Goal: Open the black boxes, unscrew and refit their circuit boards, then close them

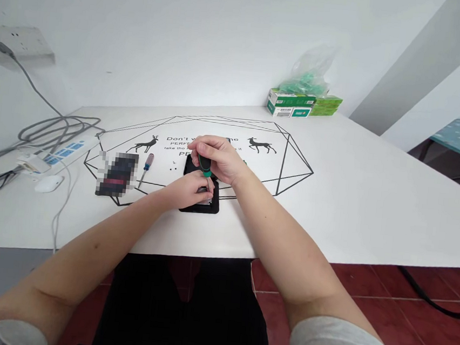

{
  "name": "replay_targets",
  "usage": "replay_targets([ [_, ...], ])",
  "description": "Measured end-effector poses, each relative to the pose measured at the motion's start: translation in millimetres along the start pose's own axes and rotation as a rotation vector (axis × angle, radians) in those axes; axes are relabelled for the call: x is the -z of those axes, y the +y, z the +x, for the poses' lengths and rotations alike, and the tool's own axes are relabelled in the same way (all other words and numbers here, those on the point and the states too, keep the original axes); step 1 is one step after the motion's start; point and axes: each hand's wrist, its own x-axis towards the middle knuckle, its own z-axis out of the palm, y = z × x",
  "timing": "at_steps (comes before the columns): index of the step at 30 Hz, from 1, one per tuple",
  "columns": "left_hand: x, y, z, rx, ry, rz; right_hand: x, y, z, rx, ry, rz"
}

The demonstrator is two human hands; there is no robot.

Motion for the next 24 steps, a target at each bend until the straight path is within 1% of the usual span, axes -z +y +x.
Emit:
replay_targets([
  [3, 5.0, -2.3, -2.4, -0.061, 0.04, 0.1, 8.0, -4.0, -3.7, -0.101, -0.055, 0.106],
  [5, 8.6, -5.2, -4.5, -0.063, 0.077, 0.16, 11.0, -4.3, -4.7, -0.115, -0.067, 0.143],
  [7, 10.4, -8.7, -6.6, -0.032, 0.087, 0.184, 12.2, -3.7, -4.6, -0.108, -0.096, 0.164],
  [8, 10.3, -10.4, -7.5, -0.011, 0.07, 0.189, 12.2, -3.4, -4.3, -0.106, -0.117, 0.174],
  [12, 6.3, -15.1, -8.4, 0.072, -0.059, 0.207, 10.8, -1.9, -2.9, -0.14, -0.223, 0.23],
  [15, 3.6, -15.8, -6.8, 0.115, -0.089, 0.209, 8.9, 0.7, -2.2, -0.151, -0.266, 0.27],
  [17, 2.6, -15.3, -5.7, 0.125, -0.086, 0.214, 7.6, 2.8, -1.9, -0.118, -0.261, 0.279],
  [20, 1.9, -13.9, -4.8, 0.126, -0.069, 0.217, 6.0, 4.5, -1.7, -0.06, -0.216, 0.255],
  [24, 1.3, -10.3, -4.9, 0.142, -0.079, 0.217, 5.2, 4.5, -2.3, -0.099, -0.178, 0.203],
])
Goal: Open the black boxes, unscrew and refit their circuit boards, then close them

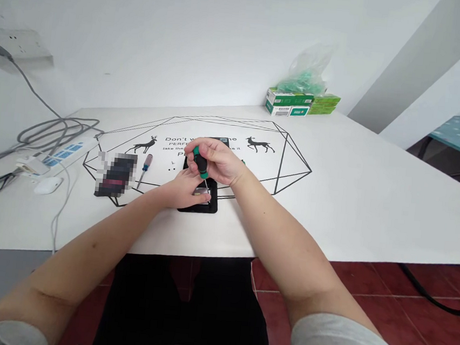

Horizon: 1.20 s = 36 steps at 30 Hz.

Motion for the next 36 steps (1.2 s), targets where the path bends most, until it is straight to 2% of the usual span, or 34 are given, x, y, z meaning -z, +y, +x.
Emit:
replay_targets([
  [4, 1.6, 5.7, -1.0, 0.006, -0.028, 0.014, -2.0, 1.5, 0.0, -0.06, -0.004, 0.048],
  [7, 3.4, 9.8, -1.7, 0.019, -0.047, 0.016, -4.2, 3.4, 0.5, -0.051, -0.003, 0.073],
  [12, 5.7, 13.9, -2.0, 0.084, -0.071, 0.031, -6.1, 2.0, 1.1, -0.006, 0.119, 0.02],
  [16, 9.2, 15.2, -2.3, 0.105, -0.113, 0.017, -7.5, -1.3, 1.7, -0.007, 0.143, 0.018],
  [22, 12.1, 14.5, -3.1, 0.096, -0.134, -0.017, -10.5, 1.7, 3.6, 0.018, 0.112, 0.045],
  [27, 7.4, 11.8, -2.8, 0.084, -0.091, 0.002, -8.8, 0.9, 2.3, 0.073, 0.108, 0.014],
  [36, 10.2, 12.7, -3.0, 0.096, -0.135, -0.018, -12.7, -2.6, 1.7, -0.015, 0.037, 0.033],
])
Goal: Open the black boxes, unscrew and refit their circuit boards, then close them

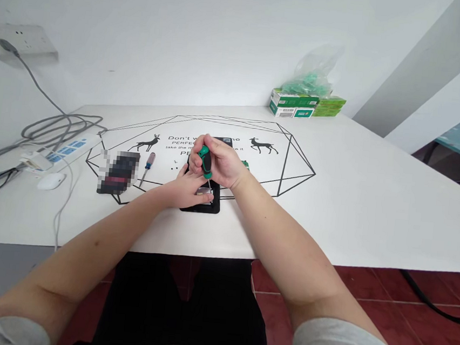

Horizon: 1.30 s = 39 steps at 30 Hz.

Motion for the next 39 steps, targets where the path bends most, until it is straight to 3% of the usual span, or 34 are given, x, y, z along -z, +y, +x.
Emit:
replay_targets([
  [6, 0.5, 1.6, -0.3, 0.004, 0.003, 0.027, -1.9, 0.5, -0.1, 0.098, 0.116, -0.07],
  [15, 0.0, -0.7, 0.2, -0.007, 0.022, 0.014, -2.9, 0.1, 1.3, 0.044, 0.206, -0.048],
  [19, 0.4, 0.5, -0.1, 0.001, 0.02, 0.03, -2.7, 2.0, 1.7, 0.122, 0.208, -0.073],
  [39, -2.8, -1.8, 2.0, -0.001, 0.042, 0.043, 2.0, 0.4, 2.1, 0.079, 0.225, -0.09],
])
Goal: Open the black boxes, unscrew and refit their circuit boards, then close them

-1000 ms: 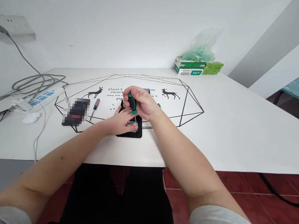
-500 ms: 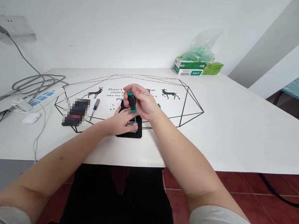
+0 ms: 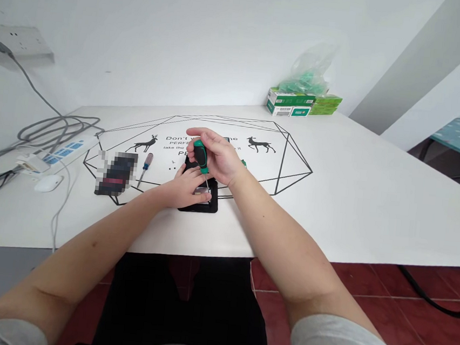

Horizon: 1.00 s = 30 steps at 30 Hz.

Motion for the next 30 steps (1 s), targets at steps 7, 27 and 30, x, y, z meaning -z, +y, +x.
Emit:
replay_targets([
  [7, 1.2, 0.1, -0.5, -0.002, -0.023, 0.01, 2.2, 5.4, -0.3, 0.008, 0.048, -0.042],
  [27, 2.1, 2.9, -2.3, 0.01, -0.022, 0.019, -3.1, 4.5, 0.2, 0.027, 0.042, -0.041],
  [30, 1.8, 3.9, -1.4, 0.017, -0.031, 0.022, -4.8, 4.1, 1.1, 0.016, 0.066, -0.021],
])
